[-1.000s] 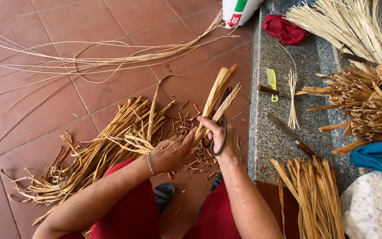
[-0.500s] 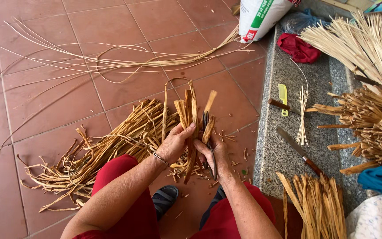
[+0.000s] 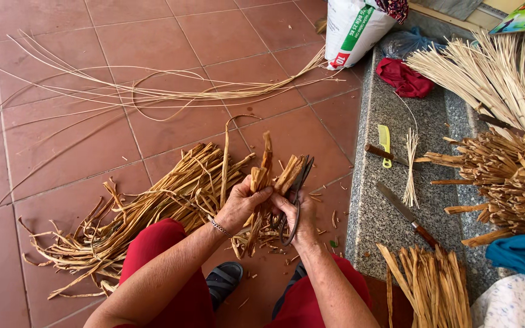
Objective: The person sits on a tiled floor and uses shears to trim and split dried plant strips into smaller pieces. The person repeatedly picks up strips, cuts them, and places the trimmed pieces into a pile on the floor.
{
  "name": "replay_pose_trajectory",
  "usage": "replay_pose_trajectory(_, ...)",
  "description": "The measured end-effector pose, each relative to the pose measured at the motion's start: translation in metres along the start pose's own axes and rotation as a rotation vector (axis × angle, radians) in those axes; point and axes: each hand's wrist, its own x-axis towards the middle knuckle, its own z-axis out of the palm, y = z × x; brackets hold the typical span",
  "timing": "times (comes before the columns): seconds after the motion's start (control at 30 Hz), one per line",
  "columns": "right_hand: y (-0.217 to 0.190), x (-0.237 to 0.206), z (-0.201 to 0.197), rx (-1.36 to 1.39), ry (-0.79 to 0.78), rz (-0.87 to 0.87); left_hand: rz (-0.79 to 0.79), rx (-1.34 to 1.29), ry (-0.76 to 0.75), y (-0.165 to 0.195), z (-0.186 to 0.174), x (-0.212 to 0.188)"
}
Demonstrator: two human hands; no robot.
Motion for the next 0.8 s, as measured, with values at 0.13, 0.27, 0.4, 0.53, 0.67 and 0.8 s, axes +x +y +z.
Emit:
replay_pose_trajectory(0.13,-0.001,0.001,0.003,0.071,0.012,-0.038,0.024,-0.028,-0.013,-0.004,0.002,0.002)
replay_pose_trajectory(0.27,-0.009,-0.002,0.007,0.021,0.046,-0.022,-0.044,0.04,0.022,-0.004,0.0,0.002)
replay_pose_trajectory(0.4,-0.011,-0.005,0.008,0.023,0.015,-0.037,-0.122,0.098,0.044,-0.001,0.0,0.002)
replay_pose_trajectory(0.53,-0.009,-0.003,0.007,0.052,0.025,-0.009,-0.134,0.077,0.037,0.002,0.0,0.002)
replay_pose_trajectory(0.67,-0.013,-0.002,0.01,-0.022,-0.008,0.024,0.018,0.04,0.107,0.008,-0.006,0.004)
replay_pose_trajectory(0.8,-0.023,-0.008,0.019,-0.063,-0.049,0.037,0.083,0.123,0.056,0.011,-0.007,0.005)
